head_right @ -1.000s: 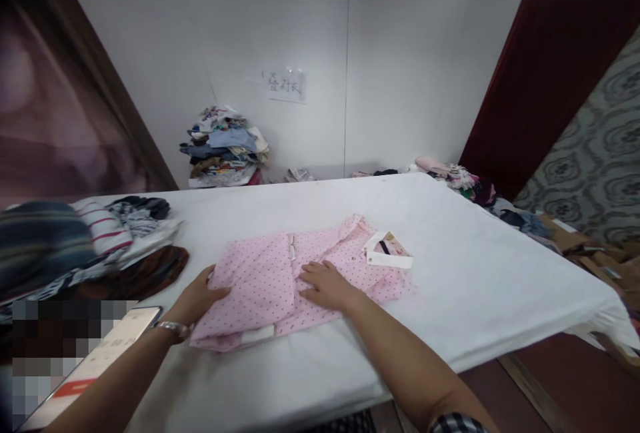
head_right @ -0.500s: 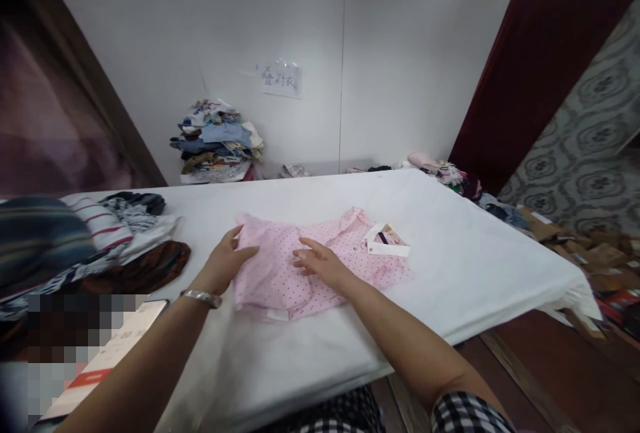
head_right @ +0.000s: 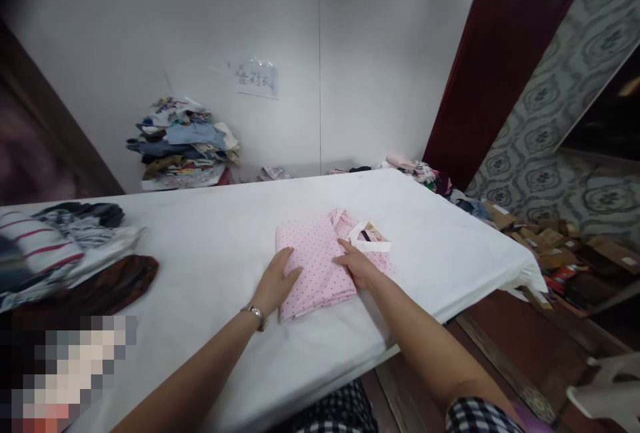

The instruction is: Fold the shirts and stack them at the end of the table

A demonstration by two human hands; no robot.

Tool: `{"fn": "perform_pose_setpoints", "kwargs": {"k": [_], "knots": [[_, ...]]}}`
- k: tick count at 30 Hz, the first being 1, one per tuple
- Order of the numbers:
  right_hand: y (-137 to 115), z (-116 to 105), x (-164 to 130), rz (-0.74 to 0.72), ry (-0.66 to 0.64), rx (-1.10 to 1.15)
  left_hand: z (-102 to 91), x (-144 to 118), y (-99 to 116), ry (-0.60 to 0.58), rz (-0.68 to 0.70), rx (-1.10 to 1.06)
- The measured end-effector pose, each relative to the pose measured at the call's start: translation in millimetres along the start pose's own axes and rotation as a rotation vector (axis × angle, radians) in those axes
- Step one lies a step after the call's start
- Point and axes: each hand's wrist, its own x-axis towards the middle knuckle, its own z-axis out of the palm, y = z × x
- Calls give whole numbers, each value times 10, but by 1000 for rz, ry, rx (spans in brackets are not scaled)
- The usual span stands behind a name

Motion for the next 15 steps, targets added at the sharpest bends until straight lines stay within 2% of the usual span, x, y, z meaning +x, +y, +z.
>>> {"fn": "perform_pose_setpoints", "kwargs": {"k": [4, 7, 9, 13, 15], "knots": [[-51, 158, 128, -151, -20, -167, 13, -53, -79, -38, 19, 136], [-81, 268, 260, -243, -112, -230, -16, -84, -141, -18, -1, 162], [-63, 289, 343, -230, -131, -227, -41, -105, -181, 5, -5, 163], [44, 198, 425, -68, 18, -248, -77, -123, -206, 10, -27, 157], [93, 131, 409, -59, 48, -233, -92, -111, -181, -11, -34, 165]]}}
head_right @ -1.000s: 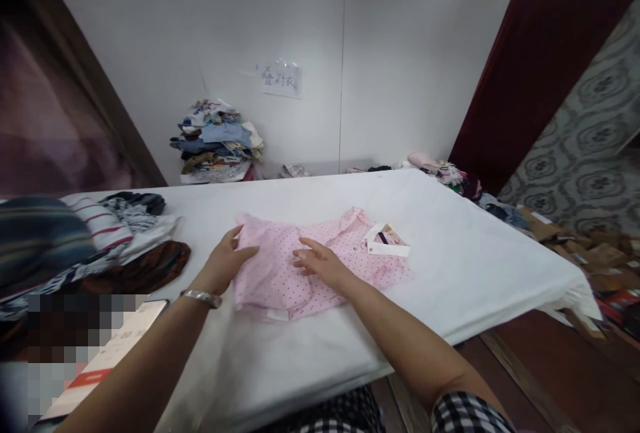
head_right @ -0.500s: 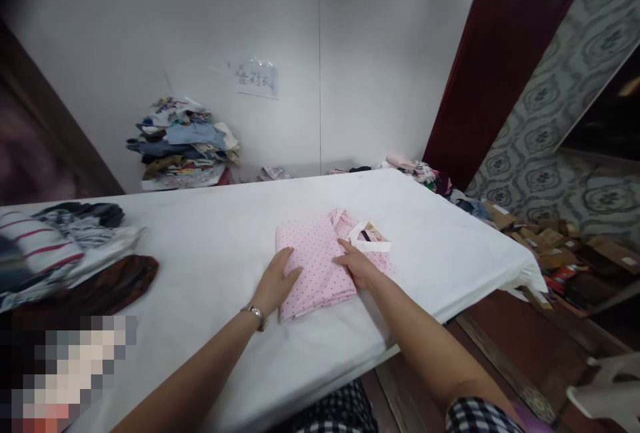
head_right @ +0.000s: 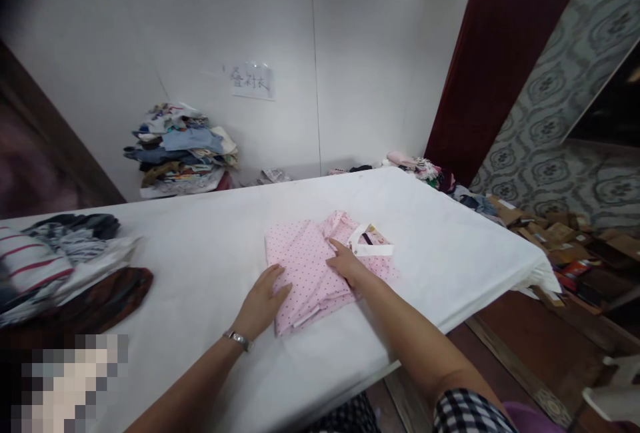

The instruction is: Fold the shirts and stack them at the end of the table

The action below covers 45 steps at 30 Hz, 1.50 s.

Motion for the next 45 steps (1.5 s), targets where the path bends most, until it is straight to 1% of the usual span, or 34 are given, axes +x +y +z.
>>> {"fn": "perform_pose_setpoints", "kwargs": {"k": [4, 7, 10, 12, 14, 15, 17, 20, 23, 26, 30, 32, 34, 39, 42, 45], "knots": [[70, -61, -98, -60, 25, -58, -73, 77, 71, -33, 18, 38], [131, -91, -200, -120, 78, -135, -148, 215, 103, -27, 38, 84], [169, -190, -285, -232, 167, -279, -194, 456, 146, 15, 97, 117], [122, -305, -274, -325, 220, -412, -181, 670, 214, 34, 163, 131], [-5, -439, -160, -398, 251, -546, -117, 900, 318, 32, 231, 150], [-92, -503, -59, -401, 262, -605, -66, 1009, 376, 25, 259, 163], [-276, -611, 221, -339, 283, -688, 60, 1191, 482, -2, 290, 199], [-478, -698, 725, -231, 298, -710, 256, 1357, 580, -59, 293, 261], [-537, -720, 1149, -195, 252, -675, 390, 1460, 628, -96, 316, 290], [-517, -735, 1397, -181, 185, -649, 463, 1617, 690, -126, 314, 267], [-479, -805, 1507, -174, 139, -653, 568, 1914, 735, -182, 163, 231], [-459, -859, 1511, -175, 134, -660, 625, 2023, 707, -209, 88, 217], [-438, -912, 1500, -178, 133, -671, 662, 2074, 658, -205, 46, 200], [-414, -991, 1463, -153, 159, -761, 622, 2041, 600, -137, 46, 178], [-416, -994, 1463, -130, 198, -882, 585, 2030, 635, -170, 64, 179], [-397, -971, 1485, -115, 263, -1036, 607, 2068, 680, -243, 77, 208]]}}
